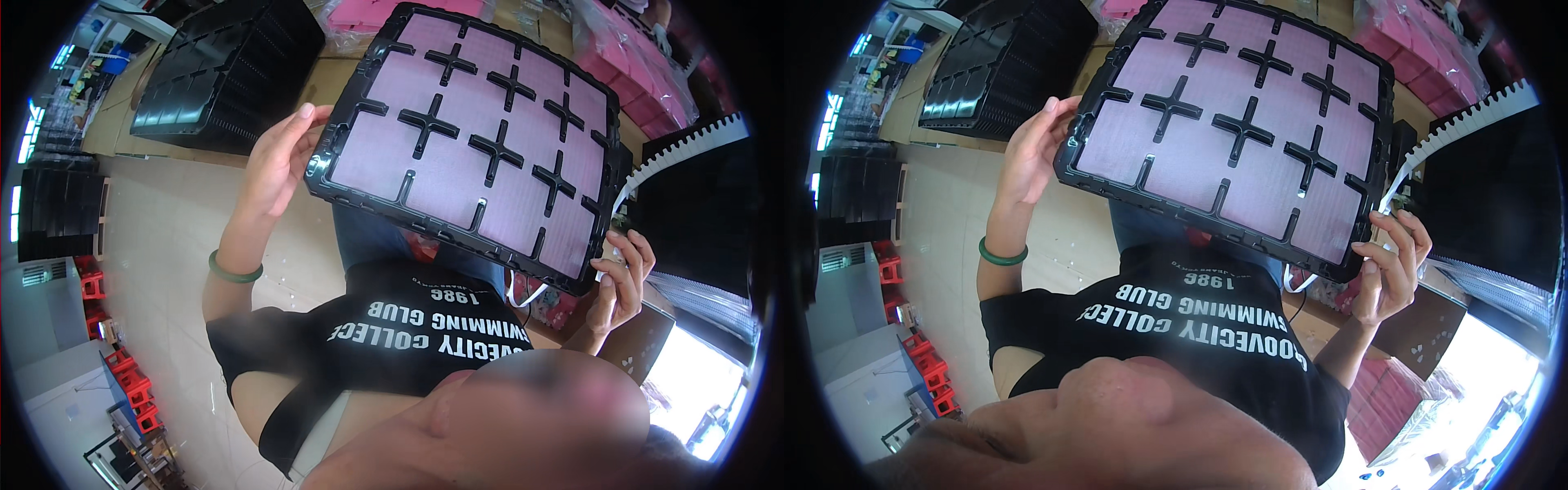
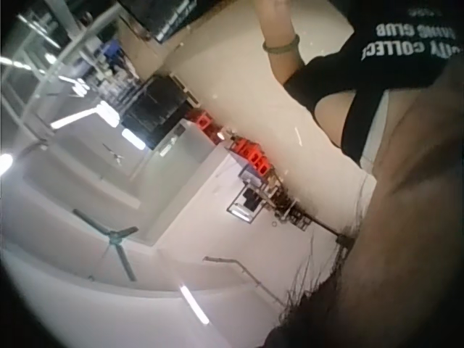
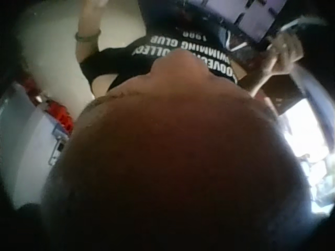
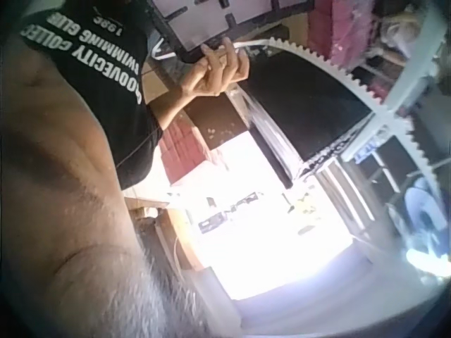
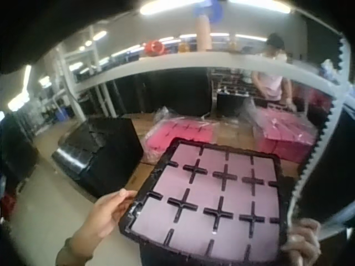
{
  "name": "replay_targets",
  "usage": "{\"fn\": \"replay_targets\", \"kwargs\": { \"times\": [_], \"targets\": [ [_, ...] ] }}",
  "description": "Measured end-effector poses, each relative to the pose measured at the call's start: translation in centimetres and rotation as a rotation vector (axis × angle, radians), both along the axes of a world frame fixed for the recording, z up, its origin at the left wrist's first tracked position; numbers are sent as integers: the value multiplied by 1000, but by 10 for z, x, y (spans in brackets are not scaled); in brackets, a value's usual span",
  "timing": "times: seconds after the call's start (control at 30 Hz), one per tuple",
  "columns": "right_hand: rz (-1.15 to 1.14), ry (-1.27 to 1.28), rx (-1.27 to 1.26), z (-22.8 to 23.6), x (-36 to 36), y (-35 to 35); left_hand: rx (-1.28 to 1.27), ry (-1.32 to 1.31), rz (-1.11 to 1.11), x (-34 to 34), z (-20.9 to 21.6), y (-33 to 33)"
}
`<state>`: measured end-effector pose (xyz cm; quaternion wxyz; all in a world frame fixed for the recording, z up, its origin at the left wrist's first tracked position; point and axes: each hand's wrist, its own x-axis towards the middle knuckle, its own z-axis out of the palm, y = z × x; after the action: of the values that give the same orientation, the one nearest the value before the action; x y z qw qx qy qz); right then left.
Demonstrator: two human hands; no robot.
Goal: Assembling plastic trays by inserting foam padding and attaching securing strips.
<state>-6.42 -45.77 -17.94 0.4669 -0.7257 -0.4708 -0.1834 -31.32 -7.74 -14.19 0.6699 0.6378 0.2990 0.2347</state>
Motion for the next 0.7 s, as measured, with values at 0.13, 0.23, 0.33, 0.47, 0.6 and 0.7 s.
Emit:
{"fn": "replay_targets", "kwargs": {
  "times": [0.13, 0.23, 0.33, 0.47, 0.6, 0.7],
  "targets": [
    [-15, 22, 44, 7, -3, 4, -213, -32, -19, 15, 12, 6],
    [-54, 2, 68, 11, -5, 1, -23, -288, 19, 24, 64, 16],
    [-77, -7, 67, 13, -3, -7, 422, -495, 66, -27, 147, 41],
    [-70, 19, 120, 8, 3, -6, 970, -240, 18, -134, 244, 50],
    [-74, 36, 85, -2, 10, -7, 1665, 345, 264, -100, 241, 39],
    [-42, 0, 31, -1, 10, -2, 1322, 320, 441, -9, 196, 41]
  ]
}}
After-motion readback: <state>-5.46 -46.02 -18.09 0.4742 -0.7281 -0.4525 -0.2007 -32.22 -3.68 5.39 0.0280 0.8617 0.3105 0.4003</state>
